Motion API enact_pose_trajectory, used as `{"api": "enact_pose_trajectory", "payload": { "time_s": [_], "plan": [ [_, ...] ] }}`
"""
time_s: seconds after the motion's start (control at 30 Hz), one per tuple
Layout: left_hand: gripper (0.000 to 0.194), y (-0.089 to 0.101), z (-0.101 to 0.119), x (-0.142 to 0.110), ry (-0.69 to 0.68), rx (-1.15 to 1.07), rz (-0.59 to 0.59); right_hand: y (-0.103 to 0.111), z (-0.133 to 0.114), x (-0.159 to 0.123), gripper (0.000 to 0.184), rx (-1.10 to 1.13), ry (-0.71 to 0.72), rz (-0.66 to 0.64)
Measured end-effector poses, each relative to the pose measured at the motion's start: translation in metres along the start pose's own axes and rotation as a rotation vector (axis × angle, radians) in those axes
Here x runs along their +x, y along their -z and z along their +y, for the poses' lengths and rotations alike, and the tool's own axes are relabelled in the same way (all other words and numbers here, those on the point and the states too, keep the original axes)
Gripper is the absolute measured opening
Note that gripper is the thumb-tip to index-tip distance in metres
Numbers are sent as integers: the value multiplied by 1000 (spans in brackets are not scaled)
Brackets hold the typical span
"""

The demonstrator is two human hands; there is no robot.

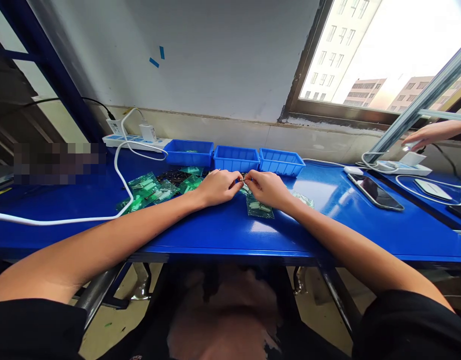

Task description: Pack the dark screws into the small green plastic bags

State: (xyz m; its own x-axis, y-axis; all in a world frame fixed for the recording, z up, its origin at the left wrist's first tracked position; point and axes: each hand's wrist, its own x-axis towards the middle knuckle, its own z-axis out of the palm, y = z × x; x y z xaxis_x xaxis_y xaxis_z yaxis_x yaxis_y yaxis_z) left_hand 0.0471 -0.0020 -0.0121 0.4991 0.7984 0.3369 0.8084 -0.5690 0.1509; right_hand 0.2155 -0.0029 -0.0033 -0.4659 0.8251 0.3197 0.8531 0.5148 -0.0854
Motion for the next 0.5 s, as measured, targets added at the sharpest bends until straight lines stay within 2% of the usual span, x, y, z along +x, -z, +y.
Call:
{"api": "enact_pose_trajectory", "payload": {
  "time_s": [0.5],
  "plan": [
    [28, 0, 0, 0, 8, 8, -4, -3, 2, 1, 22, 45, 19, 25]
  ]
}}
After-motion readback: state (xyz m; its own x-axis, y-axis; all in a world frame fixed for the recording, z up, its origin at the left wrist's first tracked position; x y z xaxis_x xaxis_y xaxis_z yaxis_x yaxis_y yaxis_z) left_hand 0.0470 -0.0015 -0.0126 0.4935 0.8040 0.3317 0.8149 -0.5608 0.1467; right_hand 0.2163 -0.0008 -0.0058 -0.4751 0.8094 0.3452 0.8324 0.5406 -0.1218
